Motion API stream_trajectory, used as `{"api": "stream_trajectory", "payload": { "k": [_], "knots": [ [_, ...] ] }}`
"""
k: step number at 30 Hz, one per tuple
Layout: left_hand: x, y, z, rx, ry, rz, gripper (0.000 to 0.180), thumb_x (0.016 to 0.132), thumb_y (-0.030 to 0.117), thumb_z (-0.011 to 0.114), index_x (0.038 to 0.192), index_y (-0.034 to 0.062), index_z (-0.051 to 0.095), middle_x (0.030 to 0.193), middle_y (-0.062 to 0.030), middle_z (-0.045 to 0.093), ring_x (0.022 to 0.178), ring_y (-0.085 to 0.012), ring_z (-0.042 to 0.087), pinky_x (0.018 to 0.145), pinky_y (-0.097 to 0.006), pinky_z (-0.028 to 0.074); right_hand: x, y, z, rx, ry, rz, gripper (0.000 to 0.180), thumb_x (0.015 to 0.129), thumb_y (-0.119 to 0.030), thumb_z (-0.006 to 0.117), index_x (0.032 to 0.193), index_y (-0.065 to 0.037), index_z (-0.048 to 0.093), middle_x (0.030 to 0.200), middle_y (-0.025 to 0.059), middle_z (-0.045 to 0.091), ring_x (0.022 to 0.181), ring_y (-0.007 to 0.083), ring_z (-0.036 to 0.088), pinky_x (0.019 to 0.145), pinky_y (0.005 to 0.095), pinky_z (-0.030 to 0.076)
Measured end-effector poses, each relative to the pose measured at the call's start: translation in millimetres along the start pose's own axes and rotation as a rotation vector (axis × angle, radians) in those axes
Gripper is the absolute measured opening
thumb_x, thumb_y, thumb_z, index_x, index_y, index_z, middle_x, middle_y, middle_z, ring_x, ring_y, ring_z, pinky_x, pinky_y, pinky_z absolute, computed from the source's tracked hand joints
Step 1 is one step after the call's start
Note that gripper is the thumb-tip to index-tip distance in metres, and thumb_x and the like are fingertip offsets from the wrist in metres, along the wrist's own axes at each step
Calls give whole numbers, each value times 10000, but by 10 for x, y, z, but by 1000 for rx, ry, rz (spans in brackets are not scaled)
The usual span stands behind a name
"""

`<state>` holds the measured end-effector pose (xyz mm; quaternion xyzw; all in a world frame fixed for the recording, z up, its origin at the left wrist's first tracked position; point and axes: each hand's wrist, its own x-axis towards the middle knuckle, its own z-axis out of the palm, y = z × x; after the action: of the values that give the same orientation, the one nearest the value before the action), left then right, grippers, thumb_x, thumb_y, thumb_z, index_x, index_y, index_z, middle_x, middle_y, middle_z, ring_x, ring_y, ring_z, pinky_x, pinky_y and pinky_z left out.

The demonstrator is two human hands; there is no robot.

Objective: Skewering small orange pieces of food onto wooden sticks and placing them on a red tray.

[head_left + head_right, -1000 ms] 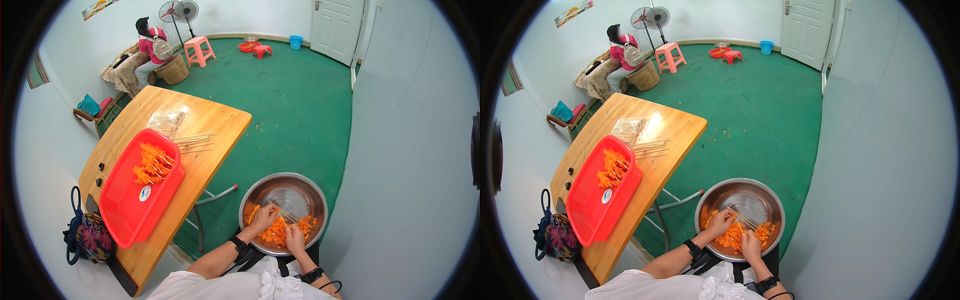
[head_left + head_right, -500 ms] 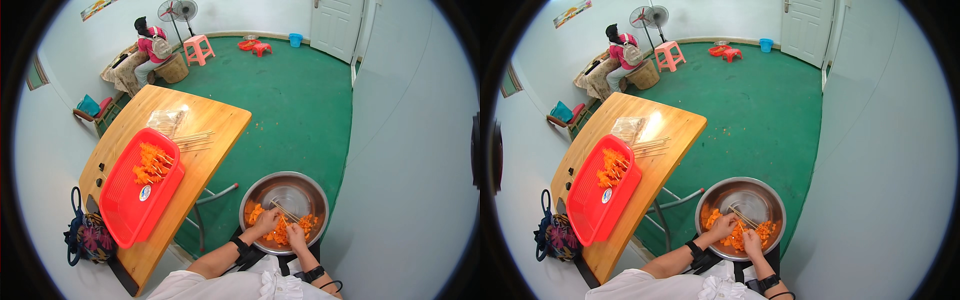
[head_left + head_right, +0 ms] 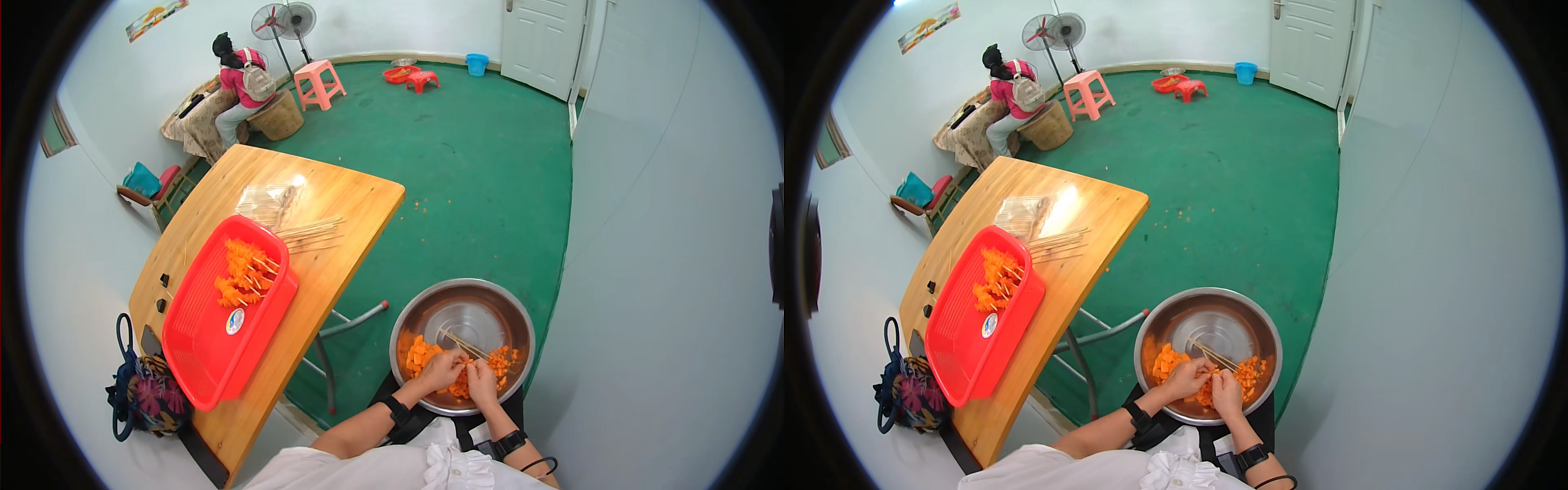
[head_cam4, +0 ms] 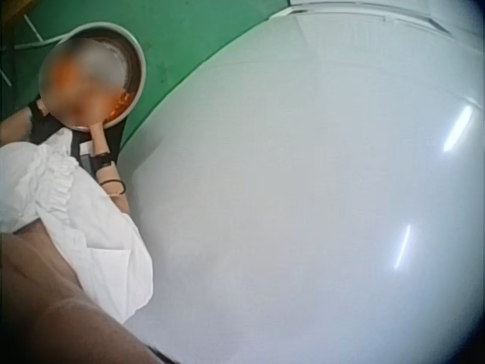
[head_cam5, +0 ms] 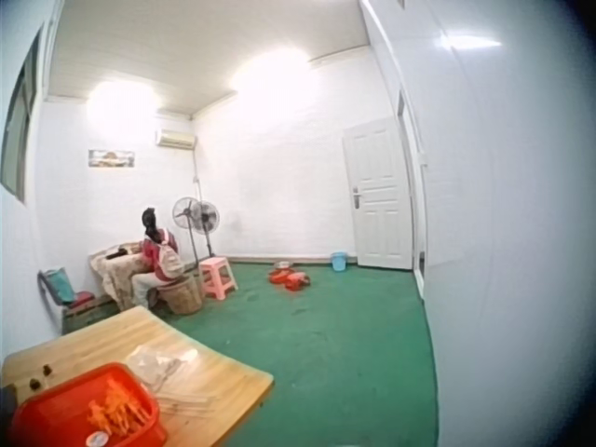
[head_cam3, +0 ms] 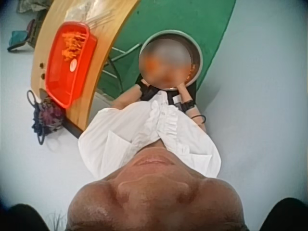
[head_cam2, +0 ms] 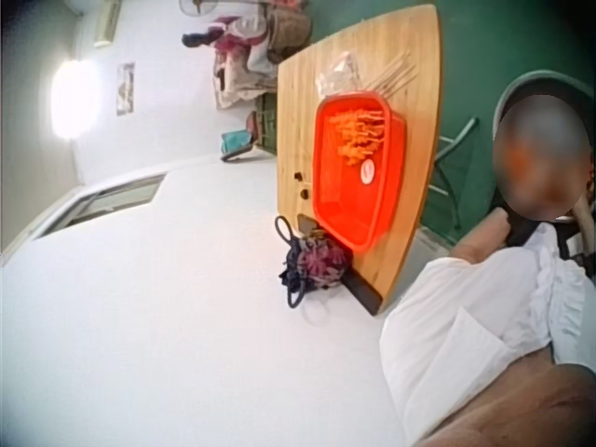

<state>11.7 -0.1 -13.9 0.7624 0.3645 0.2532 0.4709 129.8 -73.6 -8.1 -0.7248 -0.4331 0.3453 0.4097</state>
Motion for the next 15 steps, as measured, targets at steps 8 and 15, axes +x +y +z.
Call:
{"api": "stream_trajectory", "payload": {
  "k": [8,15],
  "knots": [
    [-75,39,-36,-8,-33,-17,168,792,92,535,935,17,580,822,-165,633,782,-263,639,670,-322,495,-110,-69,-12,-19,23,-47,188,855,-179,497,791,-4,521,654,182,558,624,322,575,575,379,432],
    [65,-96,2,9,212,-141,166,803,95,543,932,36,628,830,-163,635,737,-262,629,652,-327,489,-86,43,-24,-136,-37,-70,218,887,-198,425,884,-9,532,807,252,563,776,420,552,654,449,446]
  ]
}}
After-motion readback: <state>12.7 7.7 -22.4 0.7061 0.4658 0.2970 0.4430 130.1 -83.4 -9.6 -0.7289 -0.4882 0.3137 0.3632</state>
